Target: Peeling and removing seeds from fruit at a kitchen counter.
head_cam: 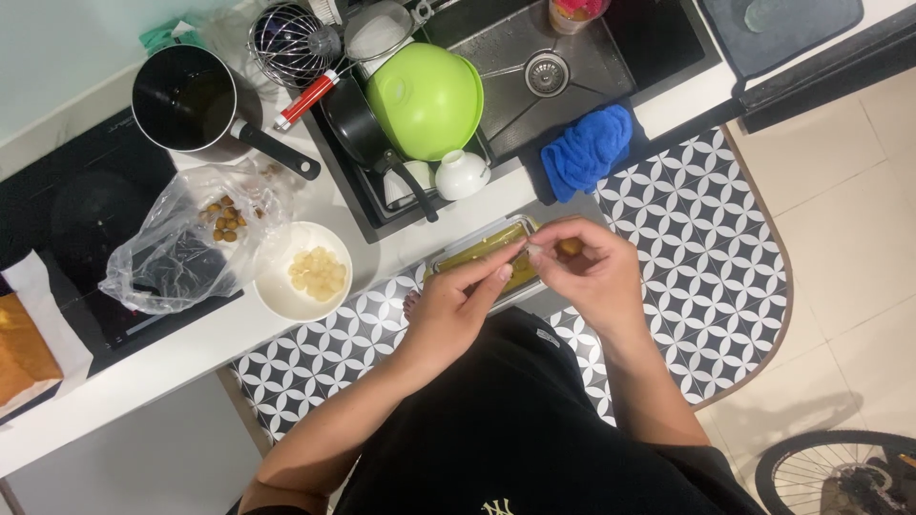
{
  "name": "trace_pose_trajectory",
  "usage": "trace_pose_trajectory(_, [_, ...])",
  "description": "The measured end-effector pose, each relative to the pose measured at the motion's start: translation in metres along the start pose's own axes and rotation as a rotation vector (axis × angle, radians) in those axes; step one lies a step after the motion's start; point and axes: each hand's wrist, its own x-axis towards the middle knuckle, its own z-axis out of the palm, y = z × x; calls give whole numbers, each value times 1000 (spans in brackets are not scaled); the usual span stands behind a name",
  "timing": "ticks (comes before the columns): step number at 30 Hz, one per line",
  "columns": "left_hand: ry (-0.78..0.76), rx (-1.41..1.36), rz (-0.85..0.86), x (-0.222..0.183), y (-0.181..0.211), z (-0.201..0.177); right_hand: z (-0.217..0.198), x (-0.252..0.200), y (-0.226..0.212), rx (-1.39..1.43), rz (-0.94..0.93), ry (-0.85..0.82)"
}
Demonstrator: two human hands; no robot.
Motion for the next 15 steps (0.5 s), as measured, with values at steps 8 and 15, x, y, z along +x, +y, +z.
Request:
trace_pose_trajectory(8, [-17, 119, -292, 0, 43, -2, -1, 7, 9, 232, 9, -29])
trace_pose_trajectory(15, [19, 166, 164, -10, 24, 3, 1, 1, 4, 91, 15, 6])
